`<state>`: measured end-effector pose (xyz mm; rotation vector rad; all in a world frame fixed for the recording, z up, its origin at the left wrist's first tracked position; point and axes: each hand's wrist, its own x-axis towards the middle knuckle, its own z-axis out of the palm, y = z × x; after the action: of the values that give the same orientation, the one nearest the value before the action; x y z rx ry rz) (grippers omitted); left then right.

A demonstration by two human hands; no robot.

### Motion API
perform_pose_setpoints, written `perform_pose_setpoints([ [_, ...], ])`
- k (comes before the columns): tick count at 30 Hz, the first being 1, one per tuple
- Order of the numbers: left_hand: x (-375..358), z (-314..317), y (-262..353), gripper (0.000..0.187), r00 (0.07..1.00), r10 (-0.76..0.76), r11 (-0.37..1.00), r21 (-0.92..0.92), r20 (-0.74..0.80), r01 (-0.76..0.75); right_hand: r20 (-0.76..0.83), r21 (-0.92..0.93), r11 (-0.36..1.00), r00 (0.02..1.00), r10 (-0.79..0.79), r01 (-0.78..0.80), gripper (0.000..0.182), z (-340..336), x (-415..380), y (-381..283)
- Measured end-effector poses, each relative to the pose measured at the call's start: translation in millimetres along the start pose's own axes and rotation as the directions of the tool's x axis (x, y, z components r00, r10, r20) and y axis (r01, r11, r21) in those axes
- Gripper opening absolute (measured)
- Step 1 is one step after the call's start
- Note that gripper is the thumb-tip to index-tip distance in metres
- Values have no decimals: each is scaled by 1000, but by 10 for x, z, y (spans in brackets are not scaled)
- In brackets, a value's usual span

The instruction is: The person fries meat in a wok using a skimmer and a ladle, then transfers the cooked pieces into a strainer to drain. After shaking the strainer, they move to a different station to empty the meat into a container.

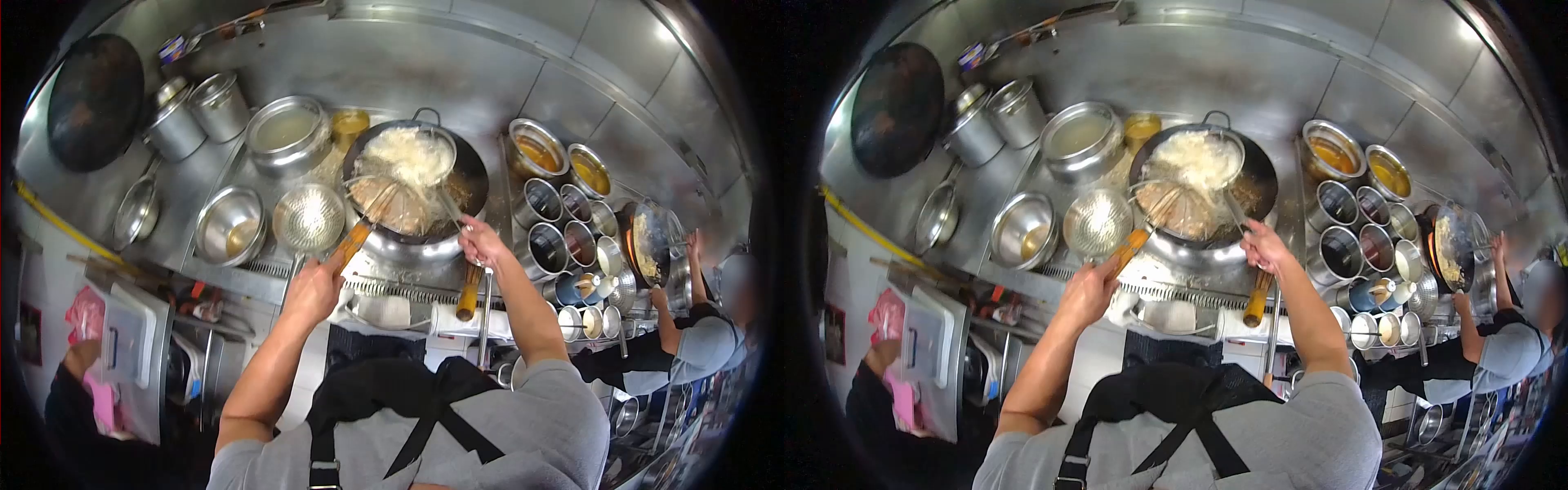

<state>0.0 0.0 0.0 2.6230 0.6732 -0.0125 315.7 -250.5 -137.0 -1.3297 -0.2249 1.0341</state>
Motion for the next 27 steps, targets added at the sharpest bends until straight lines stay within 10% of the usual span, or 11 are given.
perform_pose_setpoints([
  [6,-132,656,-169,46,976,42,987,-145,-215,-74,-49,157,983,995,-84,91,45,191,-159,-168],
  [13,139,1428,-821,53,982,139,949,-266,-131,-170,-292,-232,958,928,-232,166,54,560,-562,-395],
  [27,-329,927,-1027,57,950,270,790,-529,-155,-311,-448,-390,915,846,-288,105,70,1596,-685,-577],
])
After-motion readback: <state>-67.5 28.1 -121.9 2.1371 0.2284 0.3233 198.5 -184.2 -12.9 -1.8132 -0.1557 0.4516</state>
